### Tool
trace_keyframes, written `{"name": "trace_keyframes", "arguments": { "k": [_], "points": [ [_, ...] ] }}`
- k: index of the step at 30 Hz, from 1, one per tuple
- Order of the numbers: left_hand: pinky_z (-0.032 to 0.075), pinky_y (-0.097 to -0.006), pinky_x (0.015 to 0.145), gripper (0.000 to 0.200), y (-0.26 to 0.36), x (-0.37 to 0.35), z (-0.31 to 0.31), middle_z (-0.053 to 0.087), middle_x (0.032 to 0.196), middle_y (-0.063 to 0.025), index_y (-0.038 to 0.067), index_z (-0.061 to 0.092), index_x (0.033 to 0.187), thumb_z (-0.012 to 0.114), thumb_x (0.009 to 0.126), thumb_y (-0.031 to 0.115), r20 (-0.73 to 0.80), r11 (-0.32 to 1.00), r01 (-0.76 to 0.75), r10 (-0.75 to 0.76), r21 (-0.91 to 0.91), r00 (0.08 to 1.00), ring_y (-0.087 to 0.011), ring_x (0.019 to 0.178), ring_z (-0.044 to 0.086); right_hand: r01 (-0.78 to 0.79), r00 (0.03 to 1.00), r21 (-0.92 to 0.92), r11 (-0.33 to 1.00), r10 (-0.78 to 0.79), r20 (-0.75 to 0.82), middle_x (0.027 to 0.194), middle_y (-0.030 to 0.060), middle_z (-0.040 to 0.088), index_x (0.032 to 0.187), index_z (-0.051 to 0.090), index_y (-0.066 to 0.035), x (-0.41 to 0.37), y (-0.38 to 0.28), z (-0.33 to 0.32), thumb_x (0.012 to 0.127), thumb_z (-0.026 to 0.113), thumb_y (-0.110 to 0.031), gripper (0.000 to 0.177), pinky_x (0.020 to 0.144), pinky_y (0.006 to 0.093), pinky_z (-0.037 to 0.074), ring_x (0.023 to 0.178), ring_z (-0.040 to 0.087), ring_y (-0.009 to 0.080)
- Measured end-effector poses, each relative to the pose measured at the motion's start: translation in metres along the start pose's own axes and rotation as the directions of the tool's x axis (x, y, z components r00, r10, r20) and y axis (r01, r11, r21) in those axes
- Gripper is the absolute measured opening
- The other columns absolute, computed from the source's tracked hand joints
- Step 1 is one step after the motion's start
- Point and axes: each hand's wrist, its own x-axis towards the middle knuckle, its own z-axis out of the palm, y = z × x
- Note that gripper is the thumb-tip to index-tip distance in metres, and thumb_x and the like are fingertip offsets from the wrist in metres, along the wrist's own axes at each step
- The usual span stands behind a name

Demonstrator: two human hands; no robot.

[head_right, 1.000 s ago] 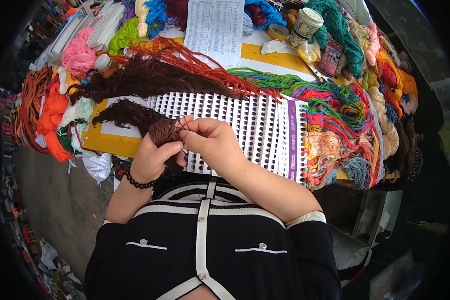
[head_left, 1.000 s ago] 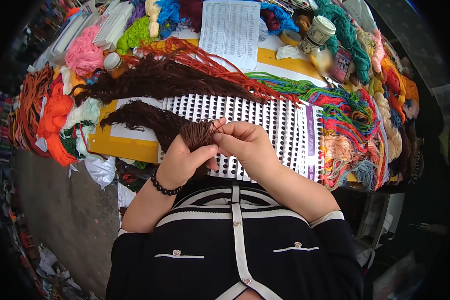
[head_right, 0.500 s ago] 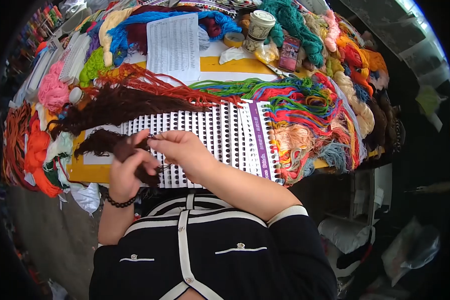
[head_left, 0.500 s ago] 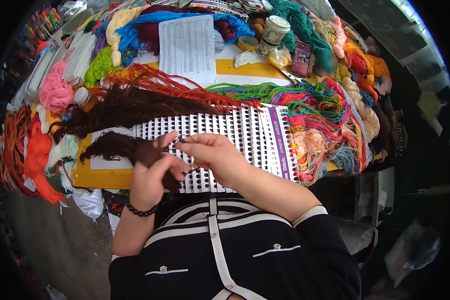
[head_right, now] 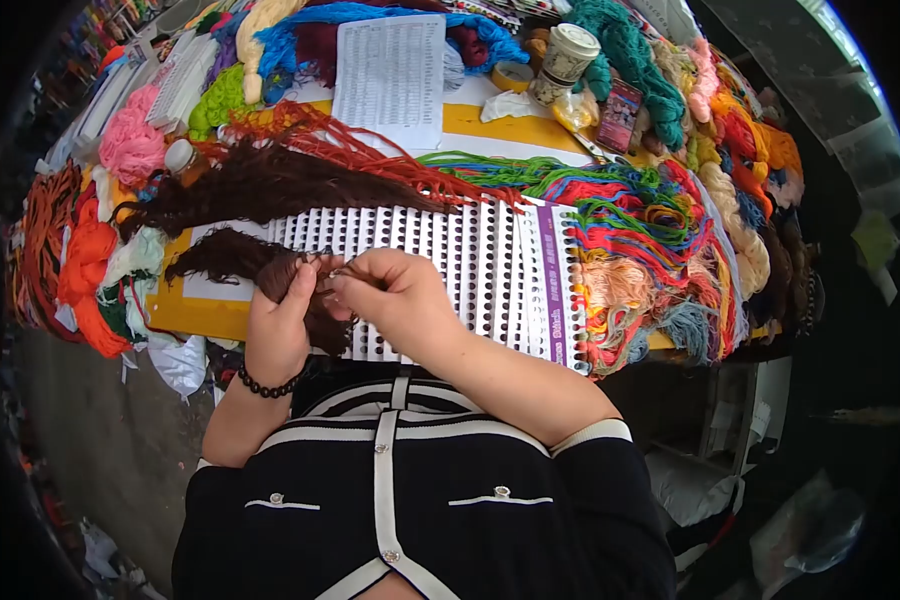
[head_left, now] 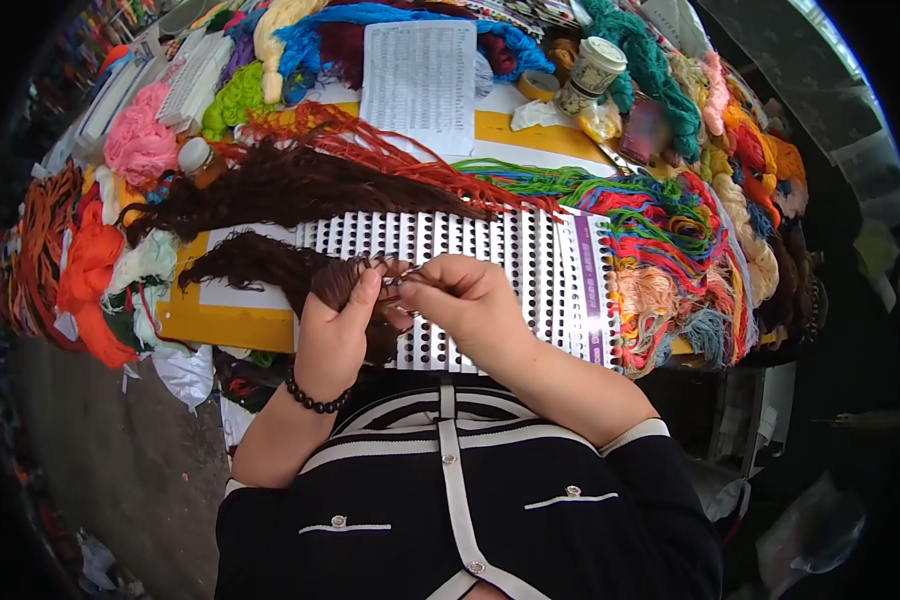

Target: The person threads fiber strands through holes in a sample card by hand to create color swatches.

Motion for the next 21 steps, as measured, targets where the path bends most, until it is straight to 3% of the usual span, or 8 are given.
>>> {"name": "trace_keyframes", "arguments": {
  "k": [1, 4, 7, 10, 15, 18, 21],
  "points": [
    [0.047, -0.0244, 0.056, 0.024, 0.002, 0.000, 0.002, 0.063, 0.094, -0.0097, -0.002, 0.058, 0.100, 0.048, 0.095, 0.019, -0.001, 0.997, 0.022, -0.022, -0.070, 1.000, -0.0121, 0.067, 0.058, -0.011, 1.000, -0.004, 1.000, 0.011, -0.008, 0.077, 0.0045, 0.064, 0.082, 0.063, 0.002, 0.000, -0.005, 0.000, 0.086, 0.059, -0.004, 0.008, 0.068, 0.0233, 0.046, 0.070, 0.058, 0.0087],
    [0.046, -0.0229, 0.055, 0.021, 0.003, 0.000, -0.007, 0.064, 0.083, -0.0091, -0.002, 0.058, 0.105, 0.049, 0.092, 0.013, 0.157, 1.000, 0.027, -0.026, -0.001, 0.987, -0.0123, 0.065, 0.058, -0.049, 0.999, 0.046, 0.998, 0.049, 0.011, 0.072, 0.0085, 0.063, 0.080, 0.061, 0.006, 0.001, -0.013, 0.000, 0.086, 0.054, -0.002, 0.012, 0.066, 0.0253, 0.048, 0.067, 0.061, 0.0145],
    [0.045, -0.0232, 0.055, 0.025, 0.003, -0.002, -0.002, 0.064, 0.078, -0.0082, -0.002, 0.058, 0.109, 0.049, 0.088, 0.006, 0.132, 0.999, 0.032, -0.029, -0.019, 0.991, -0.0125, 0.064, 0.058, -0.104, 0.994, 0.076, 0.992, 0.105, -0.007, 0.072, 0.0094, 0.063, 0.080, 0.061, 0.005, 0.002, -0.016, 0.000, 0.086, 0.054, -0.002, 0.011, 0.066, 0.0263, 0.048, 0.066, 0.061, 0.0153],
    [0.047, -0.0243, 0.058, 0.028, 0.004, -0.001, -0.003, 0.064, 0.083, -0.0093, -0.003, 0.057, 0.112, 0.048, 0.086, 0.002, 0.149, 0.997, 0.050, -0.040, -0.061, 0.988, -0.0134, 0.069, 0.060, -0.103, 0.995, 0.118, 0.988, 0.103, 0.013, 0.077, 0.0051, 0.065, 0.084, 0.065, 0.001, 0.002, -0.010, -0.003, 0.084, 0.060, -0.006, 0.008, 0.068, 0.0224, 0.046, 0.070, 0.059, 0.0090],
    [0.049, -0.0248, 0.060, 0.029, 0.002, -0.001, -0.002, 0.064, 0.086, -0.0093, -0.004, 0.056, 0.114, 0.048, 0.087, 0.002, 0.162, 0.993, 0.075, -0.060, -0.089, 0.985, -0.0145, 0.076, 0.062, -0.113, 0.994, 0.171, 0.979, 0.111, 0.021, 0.079, 0.0051, 0.065, 0.086, 0.065, 0.001, 0.003, -0.007, -0.006, 0.084, 0.061, -0.007, 0.009, 0.068, 0.0222, 0.046, 0.071, 0.059, 0.0090],
    [0.046, -0.0239, 0.057, 0.029, -0.002, -0.001, 0.001, 0.064, 0.088, -0.0092, -0.003, 0.058, 0.112, 0.047, 0.085, 0.002, 0.101, 0.998, 0.058, -0.053, -0.040, 0.993, -0.0128, 0.068, 0.059, -0.125, 0.992, 0.144, 0.982, 0.127, -0.007, 0.080, 0.0049, 0.065, 0.088, 0.065, 0.001, 0.003, -0.007, -0.005, 0.083, 0.062, -0.007, 0.009, 0.068, 0.0223, 0.046, 0.070, 0.059, 0.0090],
    [0.051, -0.0243, 0.062, 0.028, -0.009, 0.000, -0.004, 0.063, 0.096, -0.0083, -0.003, 0.056, 0.114, 0.049, 0.087, 0.001, 0.163, 0.998, 0.025, -0.033, 0.052, 0.986, -0.0130, 0.078, 0.061, -0.144, 0.989, 0.122, 0.982, 0.147, -0.023, 0.079, 0.0046, 0.065, 0.088, 0.065, 0.001, 0.004, -0.006, -0.006, 0.082, 0.063, -0.007, 0.010, 0.067, 0.0222, 0.046, 0.069, 0.059, 0.0089]
  ]
}}
